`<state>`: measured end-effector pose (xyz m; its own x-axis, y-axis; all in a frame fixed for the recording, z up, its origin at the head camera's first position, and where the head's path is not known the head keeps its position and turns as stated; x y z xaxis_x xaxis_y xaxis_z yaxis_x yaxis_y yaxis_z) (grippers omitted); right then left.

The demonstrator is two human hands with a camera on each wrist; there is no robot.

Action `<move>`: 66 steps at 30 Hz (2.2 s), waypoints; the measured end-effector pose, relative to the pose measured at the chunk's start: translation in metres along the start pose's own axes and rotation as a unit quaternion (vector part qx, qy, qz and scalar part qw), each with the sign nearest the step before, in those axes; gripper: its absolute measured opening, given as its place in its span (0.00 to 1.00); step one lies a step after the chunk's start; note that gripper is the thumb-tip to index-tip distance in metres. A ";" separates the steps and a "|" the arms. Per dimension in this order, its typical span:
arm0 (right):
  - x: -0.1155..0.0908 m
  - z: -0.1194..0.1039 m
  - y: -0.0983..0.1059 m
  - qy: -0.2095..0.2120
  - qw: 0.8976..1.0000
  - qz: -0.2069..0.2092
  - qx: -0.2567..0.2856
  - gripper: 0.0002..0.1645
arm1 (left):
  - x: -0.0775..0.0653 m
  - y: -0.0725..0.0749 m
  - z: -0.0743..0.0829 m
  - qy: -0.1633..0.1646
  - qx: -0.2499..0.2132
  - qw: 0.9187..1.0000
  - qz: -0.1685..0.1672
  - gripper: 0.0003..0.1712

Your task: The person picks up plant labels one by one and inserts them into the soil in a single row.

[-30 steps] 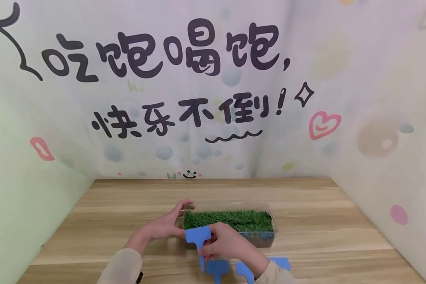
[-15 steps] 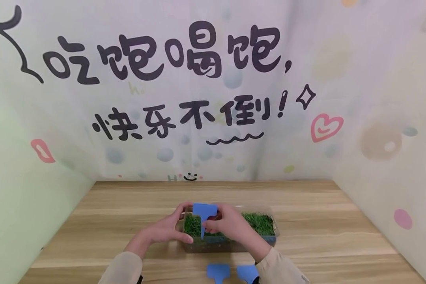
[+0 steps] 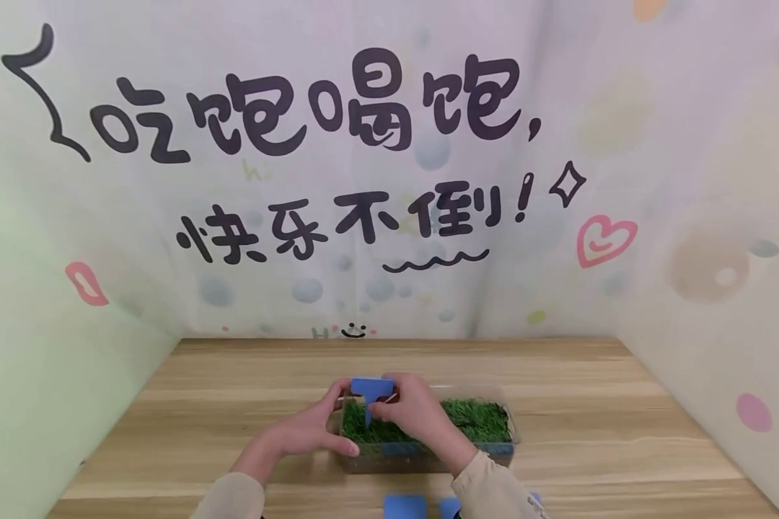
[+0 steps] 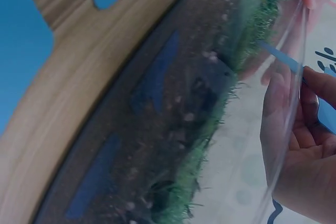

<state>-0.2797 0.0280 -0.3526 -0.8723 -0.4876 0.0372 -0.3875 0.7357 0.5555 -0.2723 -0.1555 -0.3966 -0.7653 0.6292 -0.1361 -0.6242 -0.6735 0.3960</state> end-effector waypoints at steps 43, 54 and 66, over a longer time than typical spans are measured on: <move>-0.002 0.005 -0.012 0.009 0.984 0.026 -0.178 0.05 | 0.000 -0.003 -0.002 -0.007 -0.024 1.000 -0.009 0.56; -0.014 0.005 -0.002 0.023 0.988 0.036 -0.146 0.10 | 0.000 -0.004 -0.004 -0.007 -0.021 1.000 -0.009 0.55; -0.025 -0.001 0.014 -0.002 0.989 0.056 -0.135 0.17 | 0.002 -0.003 0.000 -0.008 -0.019 1.000 -0.001 0.54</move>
<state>-0.2635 0.0502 -0.3448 -0.9069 -0.4072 0.1081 -0.1945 0.6323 0.7499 -0.2719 -0.1522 -0.3977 -0.7619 0.6363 -0.1212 -0.6308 -0.6865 0.3616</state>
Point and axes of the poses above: each hand's wrist, its own x-axis towards the middle knuckle, its own y-axis out of the back of the hand, z = x × y, the point moved 4 cm from there along x, towards the middle knuckle, and after that the axes turned 4 degrees about -z, right-handed, at the moved point
